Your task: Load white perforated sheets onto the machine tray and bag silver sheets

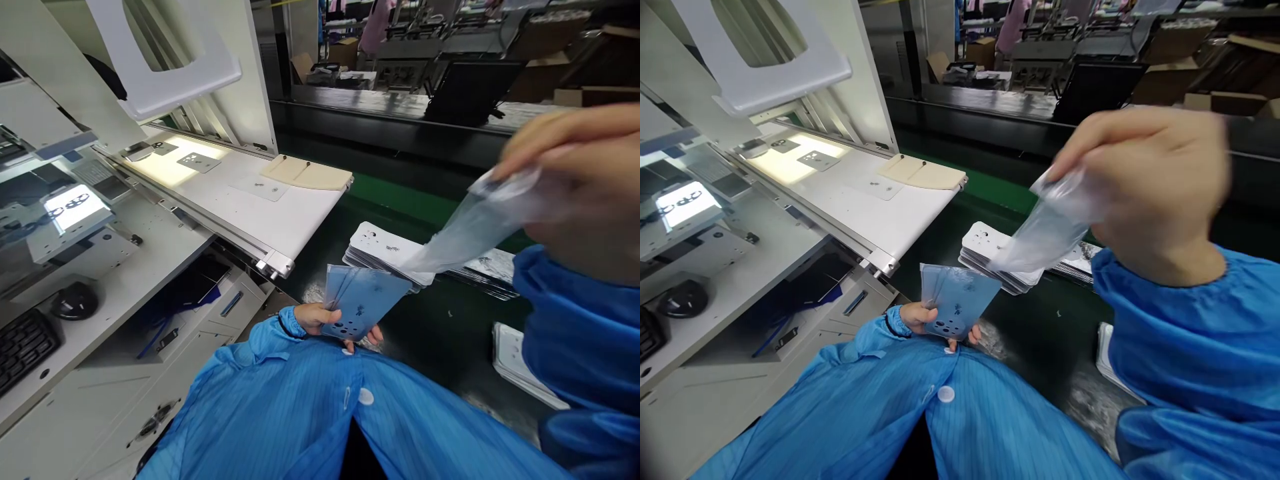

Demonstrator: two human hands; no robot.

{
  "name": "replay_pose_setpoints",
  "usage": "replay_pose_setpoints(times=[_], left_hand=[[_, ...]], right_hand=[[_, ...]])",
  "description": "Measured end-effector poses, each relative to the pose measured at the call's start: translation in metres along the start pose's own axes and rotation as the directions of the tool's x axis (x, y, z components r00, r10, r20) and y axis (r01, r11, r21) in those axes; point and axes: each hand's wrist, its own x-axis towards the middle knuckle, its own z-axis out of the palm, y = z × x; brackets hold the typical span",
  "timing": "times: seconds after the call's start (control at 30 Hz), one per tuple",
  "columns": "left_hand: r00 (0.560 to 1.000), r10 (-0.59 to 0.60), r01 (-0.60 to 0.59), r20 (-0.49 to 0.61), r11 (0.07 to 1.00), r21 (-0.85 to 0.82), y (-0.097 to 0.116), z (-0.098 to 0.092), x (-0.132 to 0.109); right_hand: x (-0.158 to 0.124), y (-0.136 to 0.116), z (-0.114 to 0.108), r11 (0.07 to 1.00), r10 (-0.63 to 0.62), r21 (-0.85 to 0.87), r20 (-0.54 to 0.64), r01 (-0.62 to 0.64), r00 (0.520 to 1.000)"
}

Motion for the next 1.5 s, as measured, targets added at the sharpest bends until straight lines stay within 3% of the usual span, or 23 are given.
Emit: replay_pose_setpoints(times=[0.07,0.13,0.2,0.27,0.33,0.4,0.47,0.5,0.6,0.63,0.67,0.73,0.8,0.83,0.9,0.97,1.03,1.13,1.2,1.37,1.43,1.5], left_hand=[[1.0,-0.009,0.01,-0.026,1.0,0.013,0.001,0.002,0.001],[0.999,-0.021,0.022,-0.037,0.999,0.035,0.002,0.003,0.003],[0.999,-0.02,0.023,-0.043,0.998,0.058,0.002,0.005,0.006],[0.998,-0.009,0.014,-0.061,0.997,0.071,0.003,0.006,0.007],[0.996,0.01,-0.004,-0.083,0.997,0.076,0.003,0.006,0.007],[0.995,0.017,-0.009,-0.095,0.997,0.079,0.004,0.007,0.006],[0.995,0.007,0.001,-0.095,0.996,0.091,0.004,0.007,0.006],[0.996,0.0,0.01,-0.092,0.995,0.102,0.005,0.007,0.005],[0.998,-0.016,0.024,-0.058,0.989,0.146,0.005,0.007,0.005],[0.999,-0.013,0.019,-0.045,0.988,0.151,0.005,0.006,0.005],[0.999,-0.009,0.013,-0.032,0.988,0.151,0.005,0.006,0.005],[1.0,0.007,-0.005,-0.016,0.991,0.136,0.005,0.007,0.004],[1.0,0.024,-0.023,-0.004,0.994,0.108,0.006,0.007,0.004],[1.0,0.03,-0.03,0.002,0.996,0.09,0.007,0.008,0.003],[0.999,0.045,-0.045,0.005,0.998,0.053,0.009,0.008,0.003],[0.999,0.048,-0.048,-0.003,0.998,0.036,0.011,0.007,0.002],[0.999,0.046,-0.046,-0.012,0.998,0.034,0.012,0.006,0.002],[0.999,0.032,-0.032,-0.013,0.999,0.032,0.011,0.002,0.003],[1.0,0.027,-0.027,-0.016,0.999,0.035,0.009,0.0,0.003],[0.999,0.022,-0.019,-0.035,0.997,0.076,0.004,-0.003,0.006],[0.999,0.019,-0.014,-0.05,0.995,0.1,0.003,-0.004,0.008],[0.997,0.013,-0.005,-0.075,0.993,0.118,0.002,-0.005,0.009]], right_hand=[[-0.005,-0.001,0.012,0.993,-0.054,-0.083,0.278,0.079,0.959],[-0.016,-0.008,0.036,0.945,-0.114,-0.214,0.495,0.248,0.861],[-0.028,-0.018,0.061,0.836,-0.16,-0.366,0.55,0.409,0.82],[-0.036,-0.026,0.079,0.752,-0.171,-0.444,0.583,0.488,0.794],[-0.037,-0.03,0.087,0.763,-0.165,-0.421,0.608,0.491,0.777],[-0.029,-0.029,0.085,0.849,-0.129,-0.336,0.617,0.408,0.777],[-0.017,-0.026,0.079,0.949,-0.051,-0.204,0.652,0.24,0.756],[-0.011,-0.025,0.076,0.984,0.0,-0.129,0.7,0.126,0.714],[0.005,-0.019,0.07,0.98,0.089,0.013,0.866,-0.2,0.492],[0.008,-0.017,0.07,0.969,0.088,0.028,0.892,-0.247,0.444],[0.009,-0.014,0.072,0.969,0.071,0.043,0.896,-0.244,0.439],[0.006,-0.008,0.076,0.993,-0.021,0.079,0.852,-0.089,0.523],[-0.001,-0.003,0.082,0.97,-0.196,0.056,0.759,0.238,0.62],[-0.004,-0.001,0.084,0.907,-0.3,0.007,0.711,0.42,0.636],[-0.009,0.001,0.085,0.711,-0.475,-0.121,0.643,0.693,0.6],[-0.011,-0.001,0.082,0.576,-0.575,-0.213,0.581,0.789,0.576],[-0.009,-0.005,0.076,0.616,-0.578,-0.266,0.488,0.742,0.654],[-0.003,-0.011,0.064,0.801,-0.427,-0.218,0.447,0.558,0.786],[0.001,-0.015,0.055,0.863,-0.355,-0.18,0.447,0.471,0.821],[0.008,-0.021,0.033,0.92,-0.264,-0.188,0.352,0.344,0.898],[0.01,-0.02,0.021,0.944,-0.177,-0.246,0.192,0.222,0.965],[0.007,-0.013,0.001,0.952,-0.05,-0.305,-0.069,0.027,0.996]])
